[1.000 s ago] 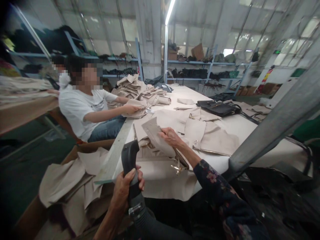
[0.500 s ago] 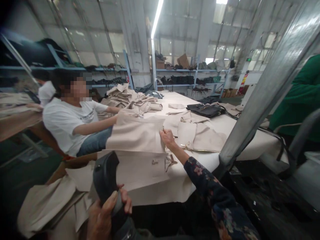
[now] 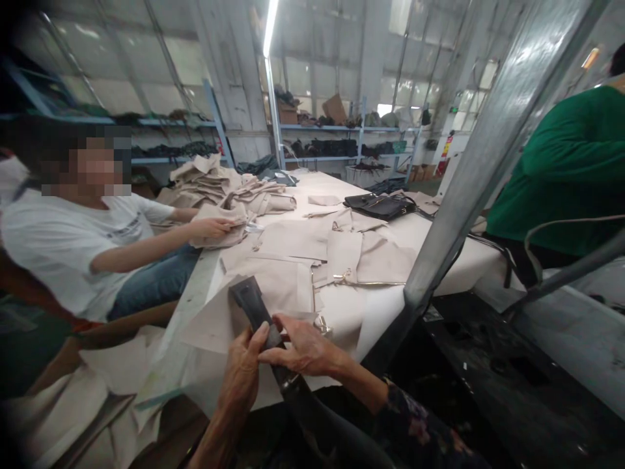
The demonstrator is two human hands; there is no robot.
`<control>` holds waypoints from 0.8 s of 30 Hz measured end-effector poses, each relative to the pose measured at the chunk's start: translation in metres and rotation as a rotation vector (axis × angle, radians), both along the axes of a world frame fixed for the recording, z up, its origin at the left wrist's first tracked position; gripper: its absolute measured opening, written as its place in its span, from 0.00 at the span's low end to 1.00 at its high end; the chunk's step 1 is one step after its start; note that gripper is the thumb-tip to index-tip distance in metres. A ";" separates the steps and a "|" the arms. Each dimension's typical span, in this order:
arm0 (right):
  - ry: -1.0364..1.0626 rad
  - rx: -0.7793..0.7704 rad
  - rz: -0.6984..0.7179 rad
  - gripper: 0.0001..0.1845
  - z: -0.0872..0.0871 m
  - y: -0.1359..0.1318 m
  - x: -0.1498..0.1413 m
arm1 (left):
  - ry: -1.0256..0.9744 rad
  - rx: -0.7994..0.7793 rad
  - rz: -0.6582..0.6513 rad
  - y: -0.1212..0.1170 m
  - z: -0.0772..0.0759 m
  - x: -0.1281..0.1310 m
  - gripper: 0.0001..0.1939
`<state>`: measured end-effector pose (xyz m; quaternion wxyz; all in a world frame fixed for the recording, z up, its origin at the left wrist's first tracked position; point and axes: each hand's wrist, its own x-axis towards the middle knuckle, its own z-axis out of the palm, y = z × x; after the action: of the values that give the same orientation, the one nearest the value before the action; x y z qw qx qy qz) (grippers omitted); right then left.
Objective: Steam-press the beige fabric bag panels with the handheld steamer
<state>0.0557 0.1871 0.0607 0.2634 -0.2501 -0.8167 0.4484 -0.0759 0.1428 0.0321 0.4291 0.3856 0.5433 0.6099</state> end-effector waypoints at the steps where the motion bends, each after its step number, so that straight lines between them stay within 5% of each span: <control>1: -0.013 -0.018 0.025 0.23 0.000 0.004 -0.001 | 0.042 -0.014 -0.032 0.002 -0.001 -0.003 0.22; 4: -0.056 -0.038 -0.029 0.26 0.000 0.017 -0.006 | 0.225 -0.063 -0.031 0.011 -0.012 -0.020 0.22; 8: 0.011 -0.344 -0.041 0.17 -0.001 0.019 -0.011 | 0.636 -0.005 0.123 0.033 -0.043 -0.044 0.17; 13: 0.146 -0.463 -0.029 0.18 0.010 0.009 0.019 | 1.237 0.141 0.138 0.042 -0.074 -0.057 0.14; 15: 0.132 -0.453 -0.107 0.15 0.017 0.012 0.042 | 1.396 0.116 0.069 0.044 -0.071 -0.062 0.14; 18: 0.041 -0.414 -0.241 0.09 0.020 0.029 0.073 | 1.560 -0.008 -0.126 0.069 -0.046 -0.073 0.13; 20: -0.001 -0.421 -0.315 0.07 0.017 0.045 0.085 | 1.597 -0.024 -0.145 0.105 -0.024 -0.076 0.15; 24: 0.028 -0.501 -0.356 0.05 0.006 0.068 0.083 | 1.476 0.296 -0.149 0.192 -0.002 -0.058 0.14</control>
<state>0.1389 0.2554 0.0671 0.2793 -0.4402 -0.6203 0.5860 -0.1340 0.3347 0.0303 -0.0622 0.7832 0.5744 0.2297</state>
